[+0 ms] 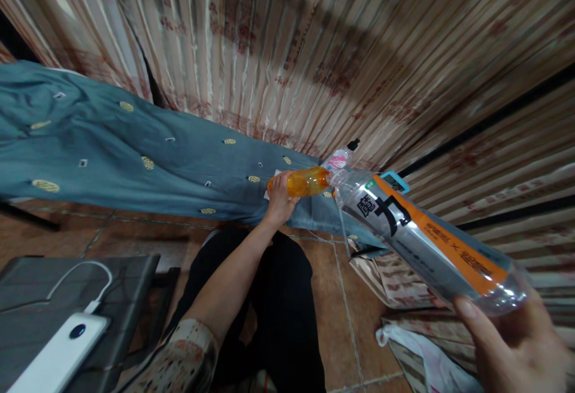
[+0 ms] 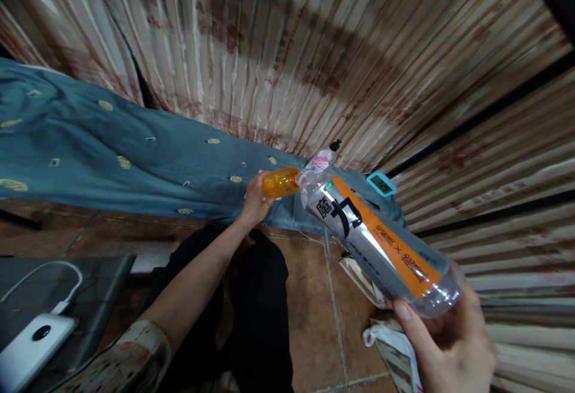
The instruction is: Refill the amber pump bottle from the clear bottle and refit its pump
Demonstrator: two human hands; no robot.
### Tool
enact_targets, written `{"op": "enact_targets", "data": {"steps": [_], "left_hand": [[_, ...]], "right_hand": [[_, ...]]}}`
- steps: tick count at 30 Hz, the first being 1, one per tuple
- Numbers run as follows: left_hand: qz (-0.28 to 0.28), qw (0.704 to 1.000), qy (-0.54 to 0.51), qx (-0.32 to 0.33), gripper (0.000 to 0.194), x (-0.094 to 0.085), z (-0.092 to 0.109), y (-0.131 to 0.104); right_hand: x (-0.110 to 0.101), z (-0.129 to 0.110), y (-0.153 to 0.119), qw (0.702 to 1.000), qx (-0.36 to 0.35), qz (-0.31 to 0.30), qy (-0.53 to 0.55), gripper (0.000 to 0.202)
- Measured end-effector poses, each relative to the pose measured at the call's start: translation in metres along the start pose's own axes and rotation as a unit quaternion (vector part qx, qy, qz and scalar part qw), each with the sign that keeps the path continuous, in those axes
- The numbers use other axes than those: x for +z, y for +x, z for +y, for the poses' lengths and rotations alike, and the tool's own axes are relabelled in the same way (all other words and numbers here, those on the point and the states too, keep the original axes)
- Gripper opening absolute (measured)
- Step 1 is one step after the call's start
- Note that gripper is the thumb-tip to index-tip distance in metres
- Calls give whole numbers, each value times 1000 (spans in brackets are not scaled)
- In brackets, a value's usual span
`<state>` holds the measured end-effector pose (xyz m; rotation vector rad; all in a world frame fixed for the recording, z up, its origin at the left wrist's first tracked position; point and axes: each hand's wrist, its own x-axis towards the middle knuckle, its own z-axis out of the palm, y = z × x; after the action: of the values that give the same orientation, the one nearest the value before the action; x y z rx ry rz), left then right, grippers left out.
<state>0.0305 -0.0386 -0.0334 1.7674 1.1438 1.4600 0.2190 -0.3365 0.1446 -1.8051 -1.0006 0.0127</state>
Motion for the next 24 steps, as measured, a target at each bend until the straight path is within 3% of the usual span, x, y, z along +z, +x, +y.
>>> {"op": "enact_targets", "data": {"steps": [6, 11, 24], "left_hand": [[2, 1000, 0, -2, 71, 0, 1, 1], [2, 1000, -3, -2, 72, 0, 0, 1], [-4, 1000, -4, -2, 69, -1, 0, 1]], "right_hand": [[2, -13, 0, 1000, -3, 21, -9, 90], [-1, -11, 4, 998, -16, 36, -56, 97], [-3, -11, 12, 998, -33, 38, -49, 98]]}}
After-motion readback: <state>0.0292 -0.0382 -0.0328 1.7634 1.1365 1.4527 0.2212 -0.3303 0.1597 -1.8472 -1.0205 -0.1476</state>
